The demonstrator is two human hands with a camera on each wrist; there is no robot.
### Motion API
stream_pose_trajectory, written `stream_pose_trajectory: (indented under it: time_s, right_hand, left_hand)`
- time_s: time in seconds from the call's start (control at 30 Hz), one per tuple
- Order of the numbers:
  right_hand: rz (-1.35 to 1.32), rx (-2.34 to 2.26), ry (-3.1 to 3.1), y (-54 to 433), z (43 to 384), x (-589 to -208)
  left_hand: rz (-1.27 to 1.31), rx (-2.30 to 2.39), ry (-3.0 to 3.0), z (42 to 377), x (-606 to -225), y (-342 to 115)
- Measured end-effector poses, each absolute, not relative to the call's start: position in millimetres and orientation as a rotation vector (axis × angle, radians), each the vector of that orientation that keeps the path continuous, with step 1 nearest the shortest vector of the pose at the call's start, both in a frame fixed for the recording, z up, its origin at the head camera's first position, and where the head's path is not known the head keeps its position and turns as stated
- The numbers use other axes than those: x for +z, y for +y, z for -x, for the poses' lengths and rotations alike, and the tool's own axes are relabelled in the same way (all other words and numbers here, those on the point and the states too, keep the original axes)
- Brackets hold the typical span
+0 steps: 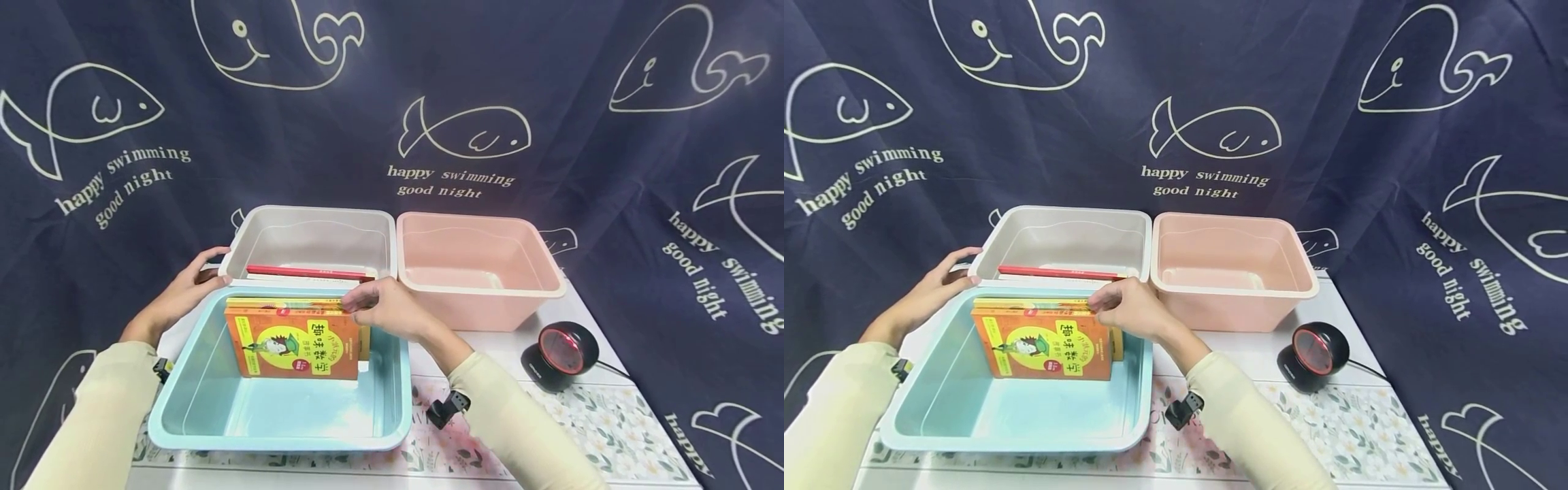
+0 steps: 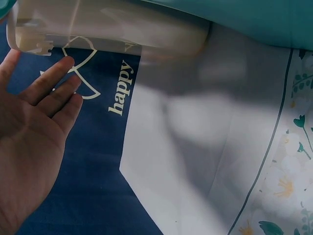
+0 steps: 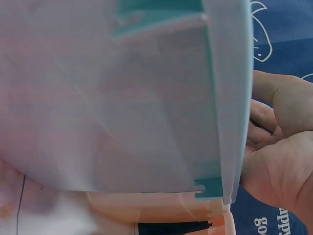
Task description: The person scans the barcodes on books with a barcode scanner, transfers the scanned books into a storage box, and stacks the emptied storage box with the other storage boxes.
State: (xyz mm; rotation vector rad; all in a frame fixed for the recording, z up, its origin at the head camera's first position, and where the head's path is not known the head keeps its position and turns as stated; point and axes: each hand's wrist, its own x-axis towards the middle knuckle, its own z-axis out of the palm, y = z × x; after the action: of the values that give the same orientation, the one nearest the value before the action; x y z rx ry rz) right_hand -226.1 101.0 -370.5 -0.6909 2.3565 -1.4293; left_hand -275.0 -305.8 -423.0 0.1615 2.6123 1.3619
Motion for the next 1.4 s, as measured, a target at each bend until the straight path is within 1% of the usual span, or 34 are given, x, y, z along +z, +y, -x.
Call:
stream_pose_trajectory:
  time_s: [0.27, 0.47, 0.73, 1.0, 1.4]
  right_hand:
    - [0.687, -1.412, 2.391, 100, 224, -372]
    - [0.685, -1.315, 2.459, 89, 221, -375]
    - [0.617, -1.247, 2.505, 73, 220, -382]
    - [0.54, -1.313, 2.478, 68, 220, -389]
    - [0.476, -1.231, 2.475, 59, 220, -395]
  left_hand:
    - [-0.169, 1.371, 2.604, 275, -422, -304]
    - [-0.178, 1.347, 2.621, 275, -425, -304]
    - [-0.173, 1.355, 2.626, 275, -428, -308]
    - [-0.19, 1.379, 2.609, 276, -427, -308]
    - [-0.207, 1.353, 2.635, 276, -426, -305]
